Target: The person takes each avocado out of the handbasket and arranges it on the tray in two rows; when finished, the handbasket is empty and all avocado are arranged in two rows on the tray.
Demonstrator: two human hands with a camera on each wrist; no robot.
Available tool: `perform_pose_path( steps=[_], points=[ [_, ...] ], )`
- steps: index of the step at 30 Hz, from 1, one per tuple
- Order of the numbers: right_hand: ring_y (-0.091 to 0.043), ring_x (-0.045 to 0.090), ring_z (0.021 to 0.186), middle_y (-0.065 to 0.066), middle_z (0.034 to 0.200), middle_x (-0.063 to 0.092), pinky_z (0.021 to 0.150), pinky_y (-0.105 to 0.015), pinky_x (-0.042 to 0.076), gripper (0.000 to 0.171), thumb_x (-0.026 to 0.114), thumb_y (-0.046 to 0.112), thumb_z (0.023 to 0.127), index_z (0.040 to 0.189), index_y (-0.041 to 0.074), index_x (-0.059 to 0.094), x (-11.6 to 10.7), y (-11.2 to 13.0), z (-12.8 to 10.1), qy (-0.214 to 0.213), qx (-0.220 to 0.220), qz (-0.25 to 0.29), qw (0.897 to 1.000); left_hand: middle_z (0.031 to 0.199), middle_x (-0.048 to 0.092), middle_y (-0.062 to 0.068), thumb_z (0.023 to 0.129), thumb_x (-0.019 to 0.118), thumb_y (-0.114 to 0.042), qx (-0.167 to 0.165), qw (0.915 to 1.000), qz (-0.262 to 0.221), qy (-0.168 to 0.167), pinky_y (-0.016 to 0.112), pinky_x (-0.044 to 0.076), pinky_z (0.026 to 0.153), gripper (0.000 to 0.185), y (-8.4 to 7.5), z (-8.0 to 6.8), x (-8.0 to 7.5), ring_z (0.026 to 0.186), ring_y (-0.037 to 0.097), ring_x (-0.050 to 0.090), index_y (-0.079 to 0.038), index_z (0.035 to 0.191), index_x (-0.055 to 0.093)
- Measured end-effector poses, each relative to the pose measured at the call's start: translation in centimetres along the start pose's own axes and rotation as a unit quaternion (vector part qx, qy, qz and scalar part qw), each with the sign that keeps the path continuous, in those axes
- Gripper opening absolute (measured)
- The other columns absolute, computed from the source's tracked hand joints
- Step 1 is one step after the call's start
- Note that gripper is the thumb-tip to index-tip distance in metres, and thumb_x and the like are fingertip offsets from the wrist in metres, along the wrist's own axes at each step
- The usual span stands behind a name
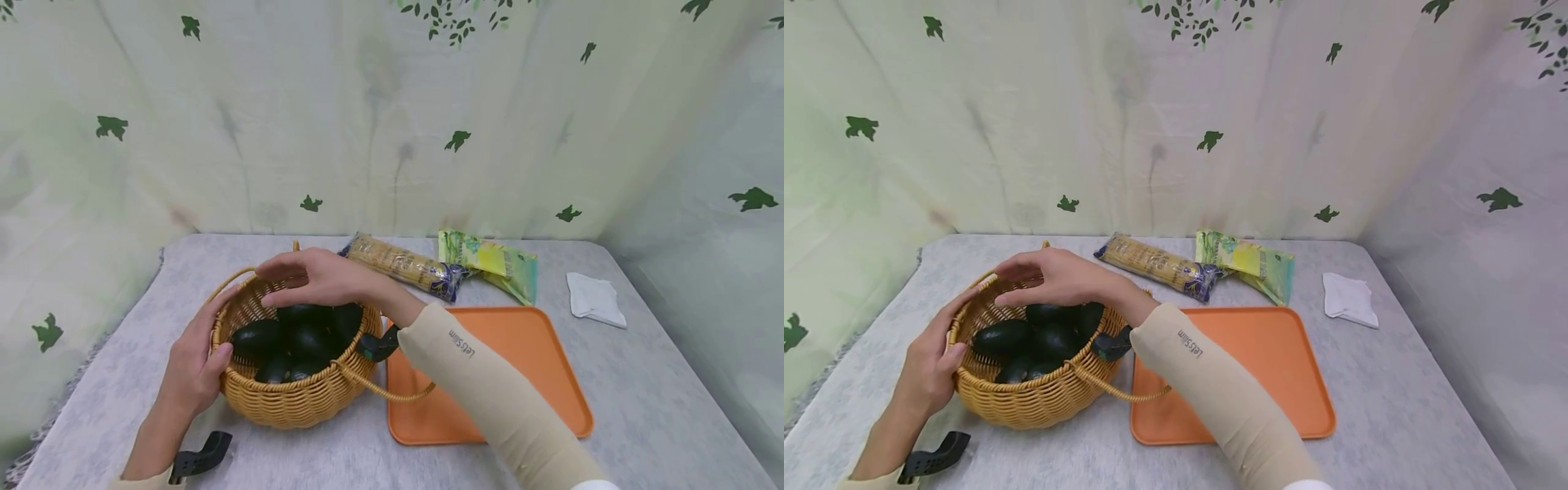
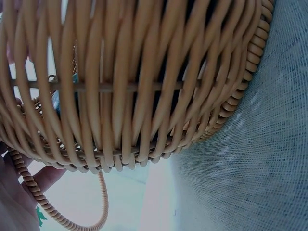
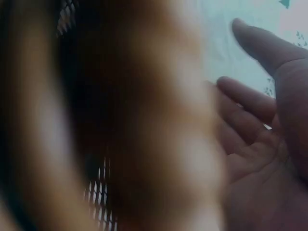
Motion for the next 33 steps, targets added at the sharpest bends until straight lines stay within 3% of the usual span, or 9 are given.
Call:
perform_pose_path(
  steps=[9, 18, 26, 33],
  points=[
    [-0.001, 0.056, 0.128, -0.006, 0.146, 0.061, 0.104, -0.015, 0.043, 0.056, 0.072, 0.024, 0.096, 0.146, 0.004, 0.056, 0.2, 0.6, 0.6, 0.059, 0.011, -0.033, 0.998, 0.156, 0.045, 0.021, 0.093, 0.046, -0.018, -0.015, 0.9999, 0.007, -0.002, 0.005, 0.021, 0.105, 0.069, -0.1, -0.2, 0.0, 0.130, 0.051, 0.048, -0.017, 0.161, 0.035],
    [-0.003, 0.059, 0.124, -0.007, 0.141, 0.064, 0.104, -0.015, 0.043, 0.054, 0.074, 0.022, 0.095, 0.143, 0.003, 0.059, 0.3, 1.4, 1.7, 0.110, 0.013, -0.046, 0.993, 0.158, 0.044, 0.020, 0.095, 0.046, -0.021, -0.029, 0.9996, 0.003, -0.002, 0.018, 0.024, 0.113, 0.067, 0.0, -0.4, -0.1, 0.134, 0.051, 0.046, -0.019, 0.162, 0.036],
    [-0.002, 0.060, 0.121, -0.007, 0.139, 0.066, 0.101, -0.014, 0.045, 0.053, 0.076, 0.019, 0.093, 0.142, 0.004, 0.061, 0.9, 0.2, 2.8, 0.129, 0.020, -0.038, 0.991, 0.156, 0.045, 0.023, 0.097, 0.044, -0.022, -0.015, 0.9999, 0.003, -0.005, 0.007, 0.020, 0.107, 0.065, 0.2, -0.4, 0.2, 0.130, 0.054, 0.047, -0.013, 0.161, 0.036],
    [-0.007, 0.063, 0.119, -0.005, 0.136, 0.067, 0.097, -0.011, 0.045, 0.051, 0.076, 0.019, 0.093, 0.139, 0.004, 0.063, 1.3, -0.6, 4.0, 0.155, 0.042, -0.047, 0.986, 0.156, 0.044, 0.025, 0.096, 0.044, -0.021, -0.023, 0.9997, 0.005, -0.007, 0.006, 0.020, 0.106, 0.067, 0.2, -0.3, 0.1, 0.131, 0.056, 0.046, -0.016, 0.161, 0.035]
  ],
)
Point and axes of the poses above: each hand's wrist, its own z-axis towards the middle knuckle, its own x-axis out of the palm, y = z × x, the point moved 4 cm from there along z, towards the middle knuckle
